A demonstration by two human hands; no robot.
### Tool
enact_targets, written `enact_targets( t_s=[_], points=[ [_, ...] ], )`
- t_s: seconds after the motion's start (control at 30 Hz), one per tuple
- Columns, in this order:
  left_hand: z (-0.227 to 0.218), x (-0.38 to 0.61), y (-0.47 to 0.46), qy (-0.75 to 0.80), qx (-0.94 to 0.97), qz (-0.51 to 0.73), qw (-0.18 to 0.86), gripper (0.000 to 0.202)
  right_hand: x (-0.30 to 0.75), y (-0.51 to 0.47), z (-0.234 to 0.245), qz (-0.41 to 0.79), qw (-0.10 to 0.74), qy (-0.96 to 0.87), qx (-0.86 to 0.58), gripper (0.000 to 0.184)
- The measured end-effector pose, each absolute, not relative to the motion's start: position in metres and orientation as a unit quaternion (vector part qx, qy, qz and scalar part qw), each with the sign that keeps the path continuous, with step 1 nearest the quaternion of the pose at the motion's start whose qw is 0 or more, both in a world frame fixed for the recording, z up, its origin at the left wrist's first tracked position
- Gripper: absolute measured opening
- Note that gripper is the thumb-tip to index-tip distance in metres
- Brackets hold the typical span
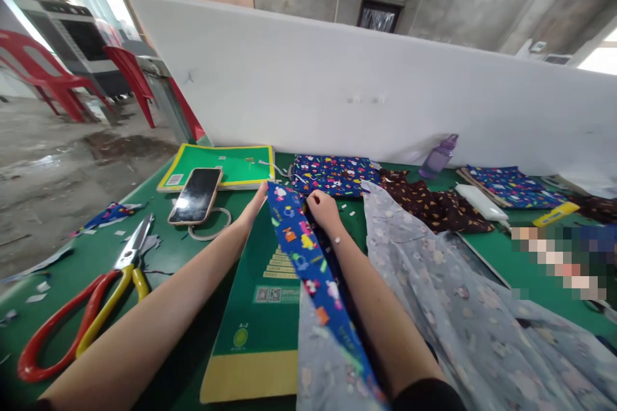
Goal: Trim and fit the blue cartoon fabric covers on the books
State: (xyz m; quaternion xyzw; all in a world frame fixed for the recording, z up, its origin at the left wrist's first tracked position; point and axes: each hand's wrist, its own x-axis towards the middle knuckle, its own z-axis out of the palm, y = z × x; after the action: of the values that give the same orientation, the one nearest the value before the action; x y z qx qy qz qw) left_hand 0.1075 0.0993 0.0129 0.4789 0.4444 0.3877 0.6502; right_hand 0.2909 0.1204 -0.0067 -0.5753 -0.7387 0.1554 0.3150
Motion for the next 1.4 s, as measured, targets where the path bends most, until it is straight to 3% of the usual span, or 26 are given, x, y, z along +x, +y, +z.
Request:
enact_targets(
  t_s=[0.23, 0.43, 0.57, 0.9, 1.23, 1.4],
  points=[
    [0.012, 0.077, 0.112, 0.421, 0.361, 0.381, 0.740, 0.068, 0.290, 0.122, -0.012, 0.163, 0.293, -0.762, -0.555, 0.021],
    [0.000, 0.065, 0.118, 0.544, 0.431, 0.428, 0.579, 0.044, 0.287, 0.134, -0.012, 0.160, 0.288, -0.769, -0.548, 0.016],
    [-0.008, 0.062, 0.121, 0.562, 0.413, 0.448, 0.559, 0.037, 0.289, 0.138, -0.008, 0.153, 0.294, -0.774, -0.540, 0.013],
    [-0.012, 0.054, 0.127, 0.586, 0.428, 0.404, 0.557, 0.037, 0.294, 0.134, 0.000, 0.154, 0.273, -0.785, -0.534, 0.019],
    [-0.004, 0.041, 0.135, 0.586, 0.647, 0.344, 0.346, 0.020, 0.261, 0.135, -0.007, 0.175, 0.248, -0.794, -0.527, 0.019],
    [-0.002, 0.040, 0.135, 0.585, 0.685, 0.311, 0.303, 0.030, 0.241, 0.136, -0.005, 0.179, 0.249, -0.794, -0.525, 0.024]
  ],
)
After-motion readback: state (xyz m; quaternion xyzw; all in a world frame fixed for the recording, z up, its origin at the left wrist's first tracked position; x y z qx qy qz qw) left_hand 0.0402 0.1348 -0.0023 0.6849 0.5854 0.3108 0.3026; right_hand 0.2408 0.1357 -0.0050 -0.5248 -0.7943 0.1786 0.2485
